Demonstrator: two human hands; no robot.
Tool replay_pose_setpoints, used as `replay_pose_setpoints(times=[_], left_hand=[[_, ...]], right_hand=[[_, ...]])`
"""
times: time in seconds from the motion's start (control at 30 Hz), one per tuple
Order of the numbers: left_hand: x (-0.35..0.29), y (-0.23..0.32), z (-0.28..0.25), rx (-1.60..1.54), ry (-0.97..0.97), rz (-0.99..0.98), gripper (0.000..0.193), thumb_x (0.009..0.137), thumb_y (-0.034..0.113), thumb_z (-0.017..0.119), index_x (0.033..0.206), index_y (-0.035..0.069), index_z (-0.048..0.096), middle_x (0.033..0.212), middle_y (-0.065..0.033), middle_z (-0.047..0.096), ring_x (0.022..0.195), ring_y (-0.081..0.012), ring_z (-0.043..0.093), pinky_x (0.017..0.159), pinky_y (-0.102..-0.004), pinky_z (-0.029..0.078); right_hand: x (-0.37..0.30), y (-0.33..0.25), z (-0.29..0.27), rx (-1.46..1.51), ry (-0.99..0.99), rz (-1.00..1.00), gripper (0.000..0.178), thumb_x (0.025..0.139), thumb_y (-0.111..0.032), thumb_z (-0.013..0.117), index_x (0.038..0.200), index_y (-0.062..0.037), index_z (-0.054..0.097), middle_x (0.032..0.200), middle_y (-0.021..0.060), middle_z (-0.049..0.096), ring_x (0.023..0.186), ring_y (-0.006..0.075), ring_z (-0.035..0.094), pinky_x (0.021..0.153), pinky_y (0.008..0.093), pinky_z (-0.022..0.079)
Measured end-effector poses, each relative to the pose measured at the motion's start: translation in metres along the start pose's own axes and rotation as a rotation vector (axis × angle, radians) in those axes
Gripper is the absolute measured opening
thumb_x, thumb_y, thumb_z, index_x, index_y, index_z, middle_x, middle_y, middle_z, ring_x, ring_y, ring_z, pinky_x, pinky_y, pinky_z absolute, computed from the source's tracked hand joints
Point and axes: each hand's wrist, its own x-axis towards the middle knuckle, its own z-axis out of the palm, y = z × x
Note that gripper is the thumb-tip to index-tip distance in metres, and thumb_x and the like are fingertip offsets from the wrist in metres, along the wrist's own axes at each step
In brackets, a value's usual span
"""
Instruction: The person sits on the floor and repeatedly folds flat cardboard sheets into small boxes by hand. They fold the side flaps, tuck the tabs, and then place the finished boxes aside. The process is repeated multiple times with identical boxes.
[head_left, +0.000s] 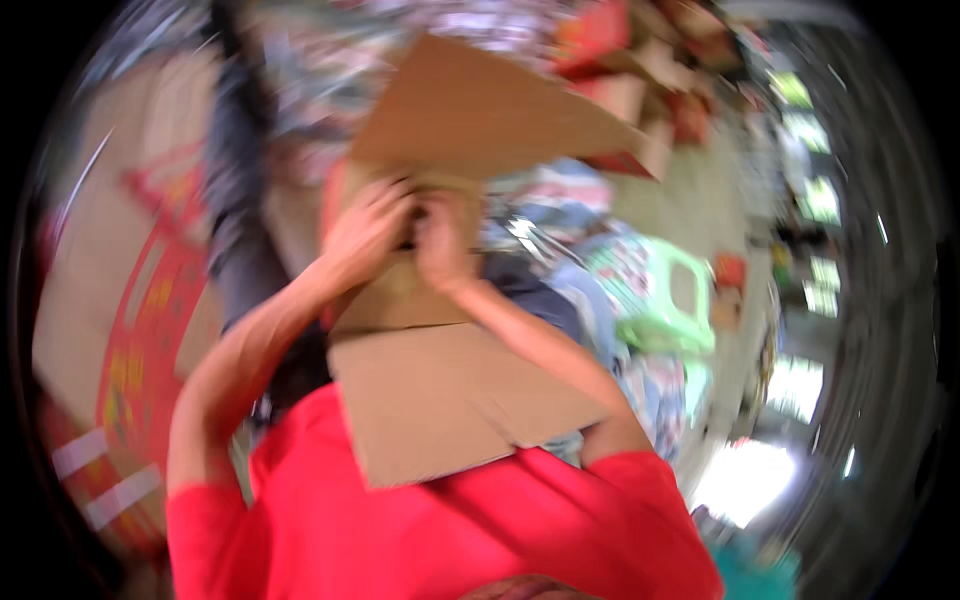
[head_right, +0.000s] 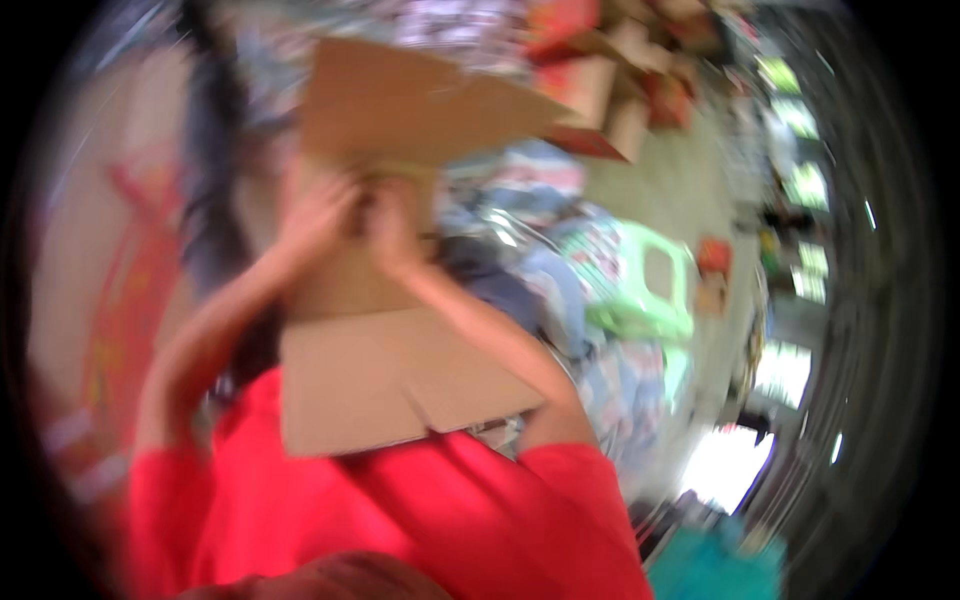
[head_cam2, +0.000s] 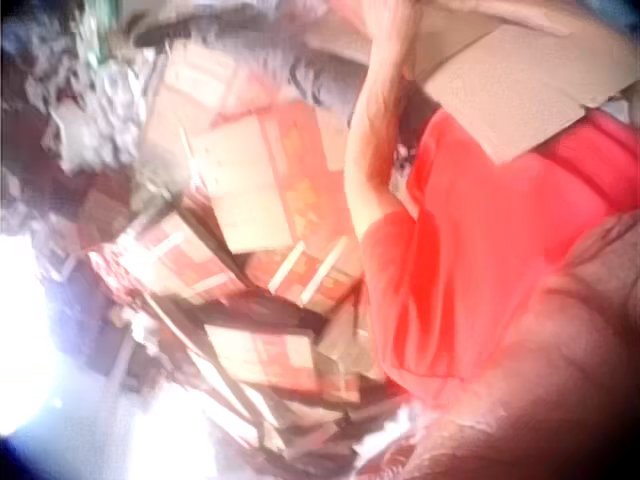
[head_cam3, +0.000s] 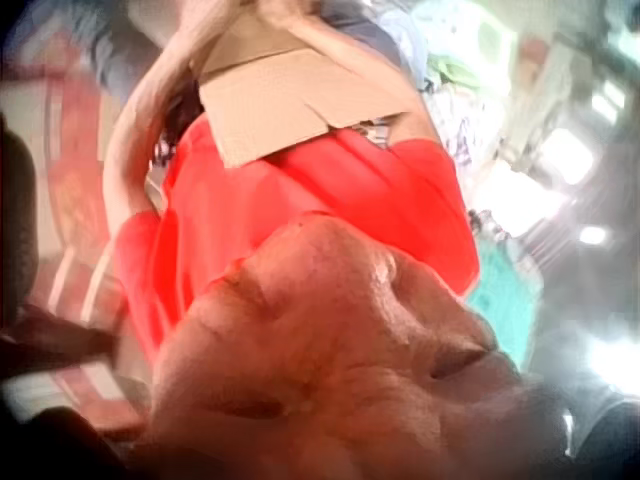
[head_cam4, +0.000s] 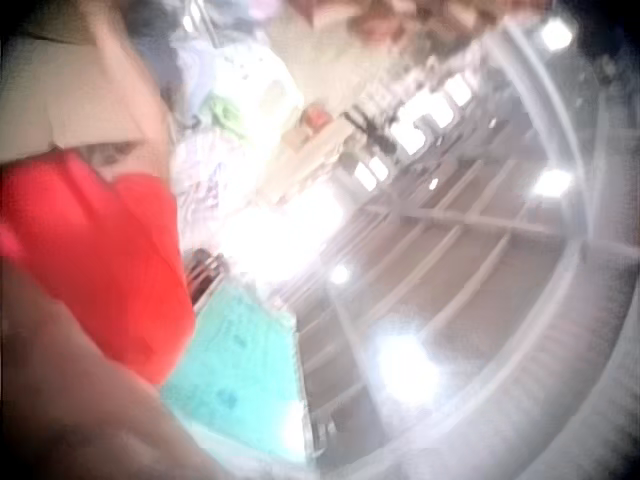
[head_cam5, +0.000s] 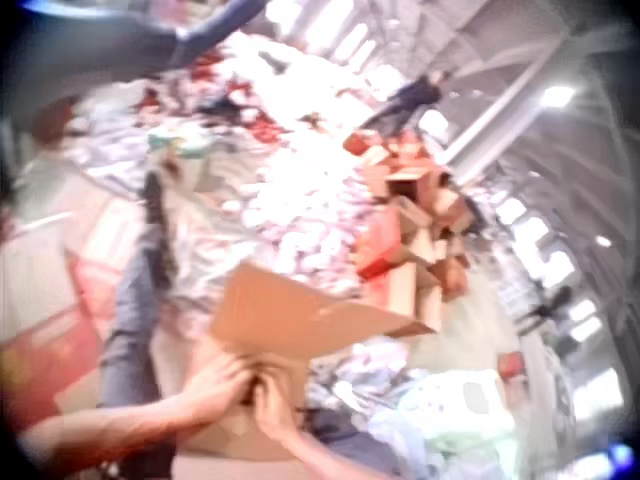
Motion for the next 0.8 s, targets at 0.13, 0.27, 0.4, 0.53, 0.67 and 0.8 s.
replay_pose_setpoints(times=[0.13, 0.27, 0.4, 0.53, 0.67, 0.8], left_hand=[[0.028, -0.002, 0.007, 0.029, -0.054, -0.015, 0.043, 0.085, 0.003, 0.068, 0.127, -0.003, 0.063, 0.140, -0.0214, 0.060, 0.142, -0.0413, 0.048, 0.121, -0.0500, 0.039], [0.036, 0.003, 0.003, -0.026, -0.158, 0.015, 0.042, 0.083, -0.002, 0.065, 0.125, -0.004, 0.062, 0.137, -0.0214, 0.059, 0.140, -0.0419, 0.048, 0.118, -0.0510, 0.040], [0.017, 0.005, -0.016, -0.205, -0.107, 0.022, 0.065, 0.081, -0.011, 0.059, 0.145, -0.004, 0.052, 0.150, -0.0246, 0.052, 0.145, -0.0435, 0.046, 0.121, -0.0477, 0.040], [-0.030, 0.037, -0.096, -0.032, 0.438, 0.340, 0.085, 0.085, -0.001, 0.072, 0.160, -0.005, 0.032, 0.158, -0.0240, 0.045, 0.142, -0.0537, 0.046, 0.120, -0.0588, 0.040], [-0.104, 0.030, -0.137, 0.468, 0.505, 0.677, 0.091, 0.092, 0.020, 0.074, 0.168, 0.034, 0.026, 0.169, -0.0115, 0.026, 0.149, -0.0473, 0.035, 0.121, -0.0692, 0.029], [-0.072, 0.058, -0.172, 0.635, 0.386, 0.805, 0.080, 0.102, 0.036, 0.068, 0.169, 0.046, 0.026, 0.180, 0.0104, 0.010, 0.163, -0.0326, 0.023, 0.125, -0.0709, 0.017]], right_hand=[[0.014, 0.023, -0.024, -0.296, -0.118, -0.340, 0.024, 0.090, -0.008, 0.069, 0.112, 0.0003, 0.068, 0.135, 0.0188, 0.057, 0.133, 0.0397, 0.048, 0.114, 0.0499, 0.042], [0.004, 0.030, -0.033, -0.434, -0.150, -0.357, 0.031, 0.089, -0.016, 0.074, 0.119, -0.0072, 0.073, 0.141, 0.0144, 0.055, 0.139, 0.0373, 0.043, 0.118, 0.0512, 0.040], [-0.005, 0.024, -0.037, -0.464, -0.166, -0.363, 0.040, 0.090, -0.017, 0.074, 0.129, -0.0150, 0.073, 0.148, 0.0128, 0.052, 0.142, 0.0366, 0.042, 0.119, 0.0524, 0.039], [0.003, 0.020, -0.038, -0.447, -0.125, -0.403, 0.038, 0.089, -0.015, 0.072, 0.127, -0.0145, 0.072, 0.149, 0.0145, 0.053, 0.142, 0.0391, 0.045, 0.119, 0.0555, 0.039], [0.017, 0.033, -0.025, -0.410, -0.153, -0.504, 0.036, 0.091, -0.016, 0.067, 0.127, -0.0155, 0.071, 0.153, 0.0190, 0.050, 0.141, 0.0488, 0.044, 0.116, 0.0617, 0.039], [0.006, 0.016, -0.021, -0.337, -0.214, -0.331, 0.036, 0.096, -0.012, 0.064, 0.132, -0.0136, 0.071, 0.161, 0.0120, 0.047, 0.146, 0.0453, 0.038, 0.123, 0.0556, 0.035]])
